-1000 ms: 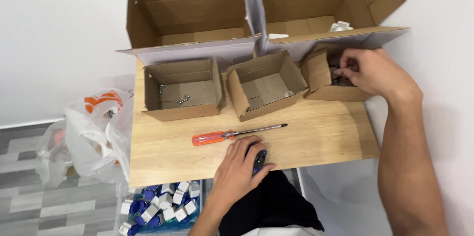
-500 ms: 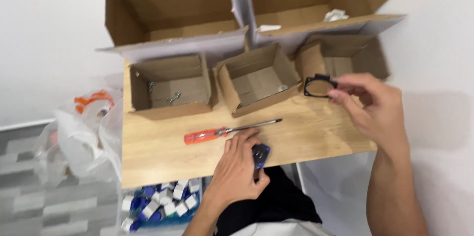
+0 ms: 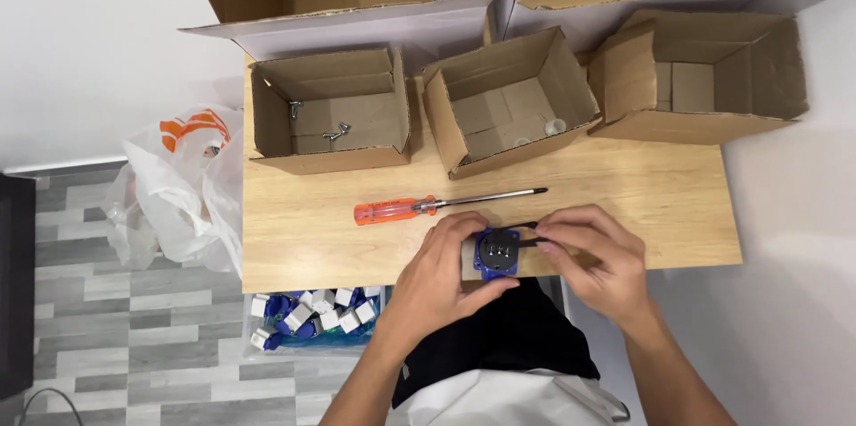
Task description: Assembling blue and white electrical components using a screwdriver and screws on a wooden workbench.
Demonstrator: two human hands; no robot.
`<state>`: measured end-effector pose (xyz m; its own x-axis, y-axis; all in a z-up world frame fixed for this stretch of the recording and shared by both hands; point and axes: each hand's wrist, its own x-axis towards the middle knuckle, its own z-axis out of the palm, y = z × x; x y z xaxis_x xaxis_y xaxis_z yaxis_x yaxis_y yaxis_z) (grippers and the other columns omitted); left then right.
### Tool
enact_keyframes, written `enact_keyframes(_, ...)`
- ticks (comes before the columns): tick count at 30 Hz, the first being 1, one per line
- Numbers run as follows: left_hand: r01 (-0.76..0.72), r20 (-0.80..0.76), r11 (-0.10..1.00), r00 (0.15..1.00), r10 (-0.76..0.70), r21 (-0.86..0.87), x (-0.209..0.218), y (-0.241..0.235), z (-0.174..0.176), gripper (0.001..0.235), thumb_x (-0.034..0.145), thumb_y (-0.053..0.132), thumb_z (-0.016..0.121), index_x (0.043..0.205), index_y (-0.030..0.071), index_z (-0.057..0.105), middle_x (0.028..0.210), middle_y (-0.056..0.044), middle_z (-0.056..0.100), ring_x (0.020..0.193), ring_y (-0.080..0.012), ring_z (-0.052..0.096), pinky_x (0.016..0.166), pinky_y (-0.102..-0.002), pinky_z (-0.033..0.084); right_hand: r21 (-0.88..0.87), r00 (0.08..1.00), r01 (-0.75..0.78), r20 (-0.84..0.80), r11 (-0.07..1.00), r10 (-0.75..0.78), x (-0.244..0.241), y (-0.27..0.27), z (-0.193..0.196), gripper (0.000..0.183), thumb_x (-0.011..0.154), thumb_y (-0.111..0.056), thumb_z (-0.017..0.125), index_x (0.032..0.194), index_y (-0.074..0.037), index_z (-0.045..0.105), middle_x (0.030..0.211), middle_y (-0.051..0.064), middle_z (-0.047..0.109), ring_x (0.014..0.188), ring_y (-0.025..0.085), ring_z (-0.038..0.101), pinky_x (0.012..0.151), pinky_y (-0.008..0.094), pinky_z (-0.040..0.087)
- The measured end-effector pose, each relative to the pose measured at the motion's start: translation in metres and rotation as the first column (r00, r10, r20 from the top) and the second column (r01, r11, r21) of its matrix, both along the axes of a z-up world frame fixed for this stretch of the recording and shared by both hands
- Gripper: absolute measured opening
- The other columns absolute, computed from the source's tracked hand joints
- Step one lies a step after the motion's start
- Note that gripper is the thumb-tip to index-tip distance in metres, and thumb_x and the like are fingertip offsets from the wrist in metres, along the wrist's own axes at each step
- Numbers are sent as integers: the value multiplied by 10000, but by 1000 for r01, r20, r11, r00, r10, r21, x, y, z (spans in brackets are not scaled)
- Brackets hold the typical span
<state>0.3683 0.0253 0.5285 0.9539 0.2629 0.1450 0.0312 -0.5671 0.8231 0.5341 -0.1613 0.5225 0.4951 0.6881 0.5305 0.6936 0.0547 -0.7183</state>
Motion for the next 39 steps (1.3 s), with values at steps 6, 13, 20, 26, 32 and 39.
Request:
enact_keyframes(6,11,-47,1000,999,-11,1,-2,0,-2,814,874,476,870,1444,51,473,1490,-162,586,1387,-361,595,1083,-489,564,-20,1000,0,-6,1000,0,-20,3,-11,137,963,20,766,1098,28,795,1131,179,748,1036,276,800,970,320,698)
enact_keyframes(13,-11,-28,1000,1000,11,-16,-2,-1,-4,750,897,440,862,1425,58,492,1473,-122,618,1388,-331,597,1070,-470,574,7,1000,-19,22,1000,18,-26,9,-3,124,974,46,738,1092,54,776,1160,219,724,1098,352,804,1064,408,694)
enact_keyframes(20,-39,-23,999,999,39,-2,-1,-2,-3,733,900,465,859,1410,68,514,1461,-102,632,1372,-309,617,1041,-460,596,-5,997,-49,68,999,49,-24,5,-5,137,996,47,705,1122,57,757,1194,234,706,1136,377,786,1084,442,689)
enact_keyframes(26,-30,9,1000,1000,30,11,0,-1,-2,716,923,474,838,1405,61,509,1438,-122,631,1355,-313,628,1054,-454,591,-47,998,-41,44,998,43,-25,5,-3,145,1011,45,691,1140,45,757,1228,217,710,1164,353,787,1101,415,677)
enact_keyframes(32,-38,-24,999,999,38,10,0,-2,-2,715,916,484,839,1404,69,523,1445,-117,626,1361,-304,628,1025,-457,606,-92,997,-80,13,993,82,-19,4,-4,141,1033,27,655,1143,43,742,1233,207,727,1186,344,776,1100,408,658)
enact_keyframes(39,-49,11,998,999,48,32,0,-3,-5,708,916,492,840,1389,59,539,1434,-127,637,1348,-317,638,1066,-455,588,-82,995,-103,7,991,104,-19,3,-6,152,1034,19,657,1162,45,735,1242,212,714,1203,359,769,1118,429,654)
